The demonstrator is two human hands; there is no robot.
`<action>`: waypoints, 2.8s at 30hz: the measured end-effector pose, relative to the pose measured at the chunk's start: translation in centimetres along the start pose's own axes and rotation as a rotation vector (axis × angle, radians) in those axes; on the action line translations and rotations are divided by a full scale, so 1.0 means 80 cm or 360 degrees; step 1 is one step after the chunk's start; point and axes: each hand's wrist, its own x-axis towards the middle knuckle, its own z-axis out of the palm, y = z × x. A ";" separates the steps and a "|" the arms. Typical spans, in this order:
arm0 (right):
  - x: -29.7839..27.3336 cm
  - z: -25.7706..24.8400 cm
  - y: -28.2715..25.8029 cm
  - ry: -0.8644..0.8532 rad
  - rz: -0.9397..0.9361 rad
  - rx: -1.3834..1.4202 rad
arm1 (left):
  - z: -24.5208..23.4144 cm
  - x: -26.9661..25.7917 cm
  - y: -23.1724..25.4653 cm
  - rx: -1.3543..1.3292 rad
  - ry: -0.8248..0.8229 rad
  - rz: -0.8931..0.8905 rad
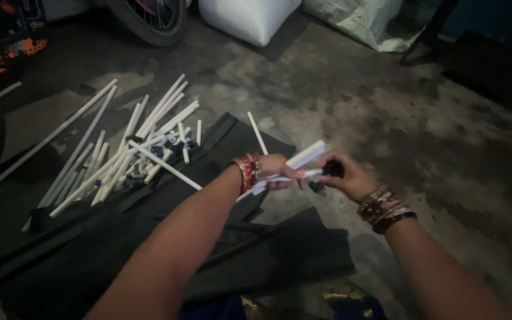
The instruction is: The person assembles white plastic rods with blue connectors into small frame-like structures on a black mat. They repeatedly pick rods and connectors, join them, and place the assembled pieces aside. The person also handles black fabric pieces, folding and arranging them near the rods.
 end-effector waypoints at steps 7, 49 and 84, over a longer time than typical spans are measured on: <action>0.011 0.016 0.007 0.0133 -0.0683 -0.0116 | -0.005 -0.001 -0.005 0.0422 0.0266 0.0052; 0.113 0.091 0.173 0.0152 0.0402 -0.0760 | 0.013 0.023 -0.091 0.1261 0.1153 -0.0328; 0.207 0.223 0.014 -0.0238 0.0505 0.0911 | -0.243 -0.137 -0.133 0.1514 0.2234 -0.0415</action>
